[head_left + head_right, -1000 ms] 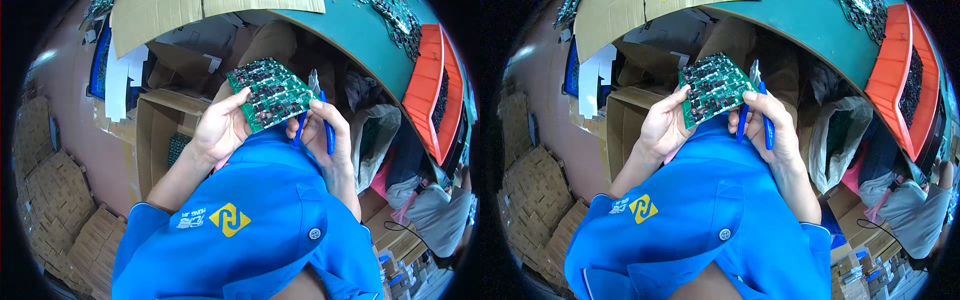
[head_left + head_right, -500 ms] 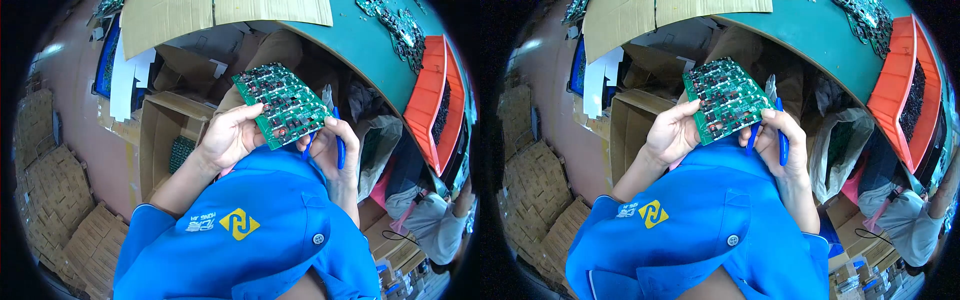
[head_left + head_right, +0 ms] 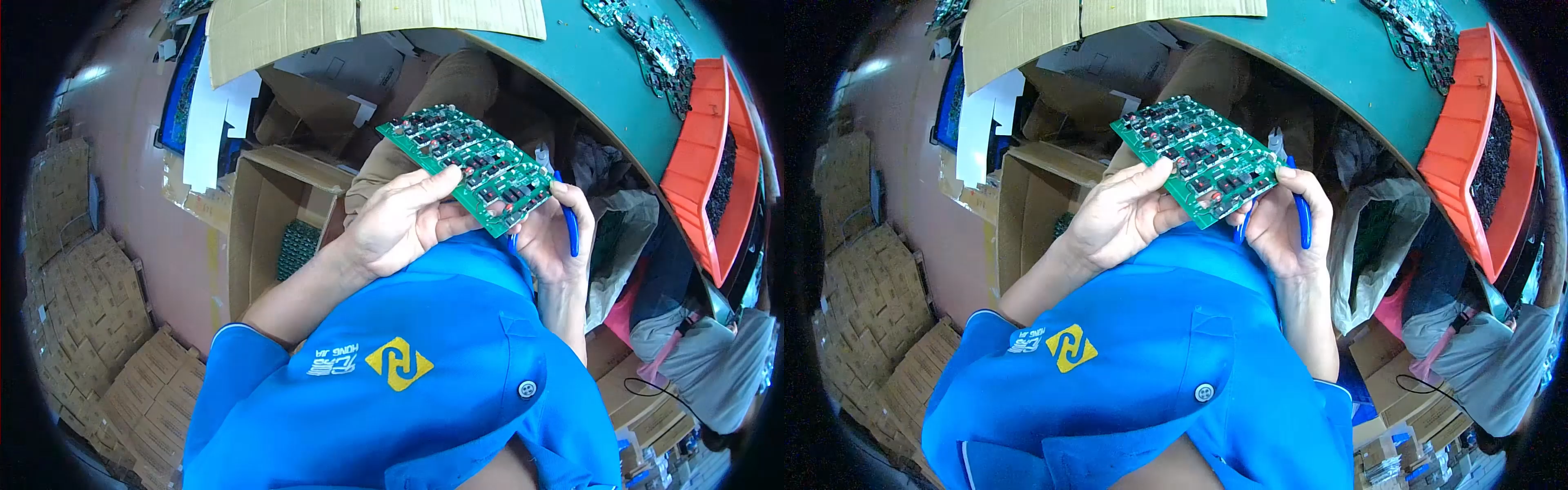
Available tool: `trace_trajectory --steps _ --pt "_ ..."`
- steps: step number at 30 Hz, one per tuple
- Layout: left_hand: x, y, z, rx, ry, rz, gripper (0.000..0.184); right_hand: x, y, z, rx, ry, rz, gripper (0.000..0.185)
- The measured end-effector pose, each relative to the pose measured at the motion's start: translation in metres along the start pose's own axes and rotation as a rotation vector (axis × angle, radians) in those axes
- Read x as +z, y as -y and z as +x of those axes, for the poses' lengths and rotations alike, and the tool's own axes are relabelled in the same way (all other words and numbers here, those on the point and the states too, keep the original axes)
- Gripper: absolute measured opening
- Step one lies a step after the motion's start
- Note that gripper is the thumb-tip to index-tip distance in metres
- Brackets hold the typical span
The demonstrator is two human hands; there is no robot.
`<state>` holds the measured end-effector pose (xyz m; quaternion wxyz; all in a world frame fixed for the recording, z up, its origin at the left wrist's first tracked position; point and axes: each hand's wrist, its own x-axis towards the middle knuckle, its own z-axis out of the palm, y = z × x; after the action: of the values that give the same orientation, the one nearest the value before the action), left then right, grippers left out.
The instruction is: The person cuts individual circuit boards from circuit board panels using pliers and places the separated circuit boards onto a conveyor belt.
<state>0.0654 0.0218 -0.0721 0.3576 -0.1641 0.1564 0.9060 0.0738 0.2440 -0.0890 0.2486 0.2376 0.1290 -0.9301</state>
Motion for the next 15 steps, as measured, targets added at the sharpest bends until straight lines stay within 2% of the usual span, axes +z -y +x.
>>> trace_trajectory --steps 8,12,15 --pt "0.007 0.013 0.01 0.061 -0.053 0.087 0.034 -0.017 0.006 0.009 0.0 -0.07 0.039 0.032" --pt "0.011 0.016 0.014 0.102 -0.064 0.093 0.033 -0.038 0.014 0.019 0.039 0.082 0.145 0.032" --pt "0.008 0.011 0.011 0.082 -0.069 0.043 0.031 -0.026 0.012 0.021 0.016 0.011 0.053 0.026"
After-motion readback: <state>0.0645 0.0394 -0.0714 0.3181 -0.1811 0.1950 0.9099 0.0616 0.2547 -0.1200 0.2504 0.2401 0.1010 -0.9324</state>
